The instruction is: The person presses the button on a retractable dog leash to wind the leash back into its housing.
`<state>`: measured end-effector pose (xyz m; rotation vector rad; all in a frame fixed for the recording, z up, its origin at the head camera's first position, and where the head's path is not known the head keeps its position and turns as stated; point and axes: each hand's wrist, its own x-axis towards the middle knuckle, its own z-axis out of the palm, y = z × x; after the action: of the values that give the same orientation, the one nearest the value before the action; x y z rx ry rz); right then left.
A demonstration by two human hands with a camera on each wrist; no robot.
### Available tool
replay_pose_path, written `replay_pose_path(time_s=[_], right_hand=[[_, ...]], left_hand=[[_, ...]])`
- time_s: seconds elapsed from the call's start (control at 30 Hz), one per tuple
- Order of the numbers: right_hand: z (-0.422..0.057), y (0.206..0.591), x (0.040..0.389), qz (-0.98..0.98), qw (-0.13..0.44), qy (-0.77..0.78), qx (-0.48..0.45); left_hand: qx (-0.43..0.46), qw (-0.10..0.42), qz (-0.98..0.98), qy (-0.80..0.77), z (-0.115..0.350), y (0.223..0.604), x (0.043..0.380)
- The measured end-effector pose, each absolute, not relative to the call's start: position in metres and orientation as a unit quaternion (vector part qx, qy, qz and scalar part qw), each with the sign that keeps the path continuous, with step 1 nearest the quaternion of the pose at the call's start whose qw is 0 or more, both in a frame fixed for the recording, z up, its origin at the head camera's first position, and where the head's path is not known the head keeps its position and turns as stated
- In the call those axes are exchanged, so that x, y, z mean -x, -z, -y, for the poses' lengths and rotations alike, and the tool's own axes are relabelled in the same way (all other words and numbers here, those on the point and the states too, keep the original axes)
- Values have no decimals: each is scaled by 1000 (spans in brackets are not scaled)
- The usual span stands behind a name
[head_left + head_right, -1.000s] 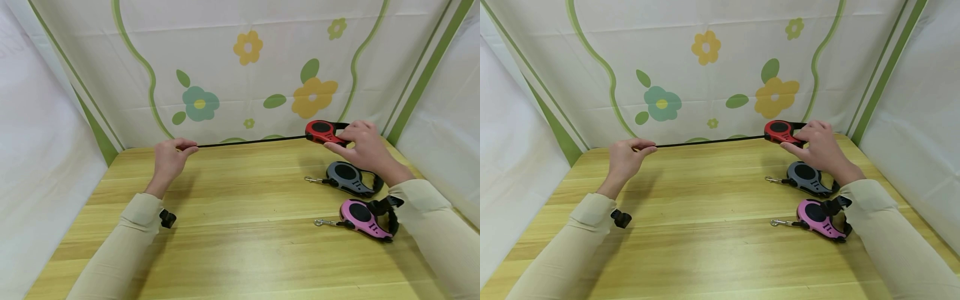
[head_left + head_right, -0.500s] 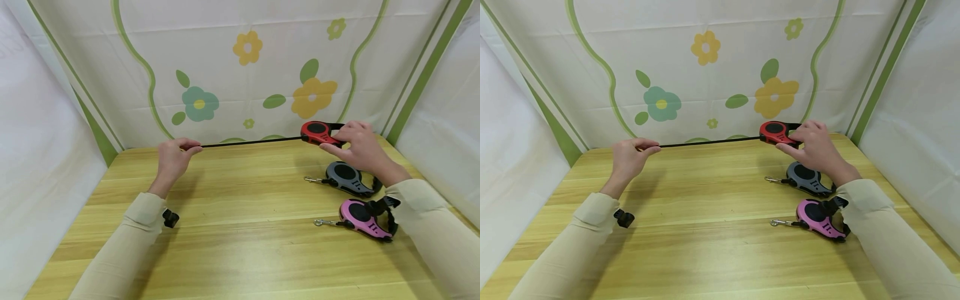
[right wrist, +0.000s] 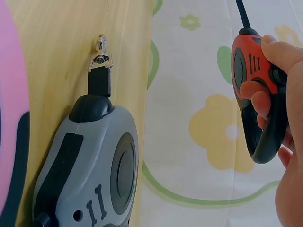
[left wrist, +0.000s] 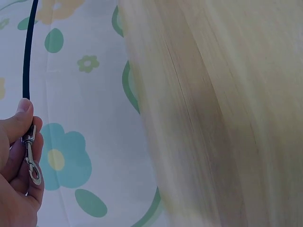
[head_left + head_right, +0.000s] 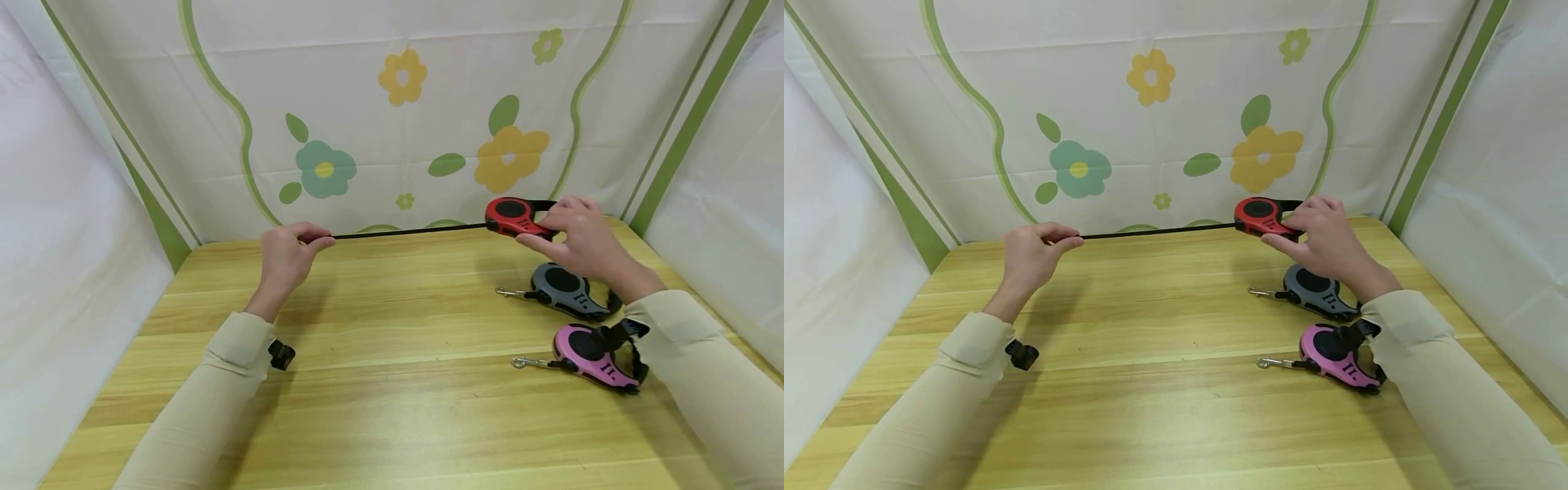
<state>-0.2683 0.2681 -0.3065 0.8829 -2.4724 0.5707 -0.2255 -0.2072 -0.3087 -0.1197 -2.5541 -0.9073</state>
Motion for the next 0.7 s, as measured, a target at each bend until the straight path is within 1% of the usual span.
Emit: replay_pose_path(time_s=[0.3, 0.57, 0.7], right_hand=[[-265, 309, 269, 885, 235, -219, -338], [-262, 309, 267, 885, 231, -214, -342], [-259, 309, 267, 883, 232, -213, -347]], left_hand=[[41, 208, 921, 328, 206, 309, 225], [52, 219, 919, 323, 203, 310, 225], [57, 217, 921, 318, 202, 311, 225]])
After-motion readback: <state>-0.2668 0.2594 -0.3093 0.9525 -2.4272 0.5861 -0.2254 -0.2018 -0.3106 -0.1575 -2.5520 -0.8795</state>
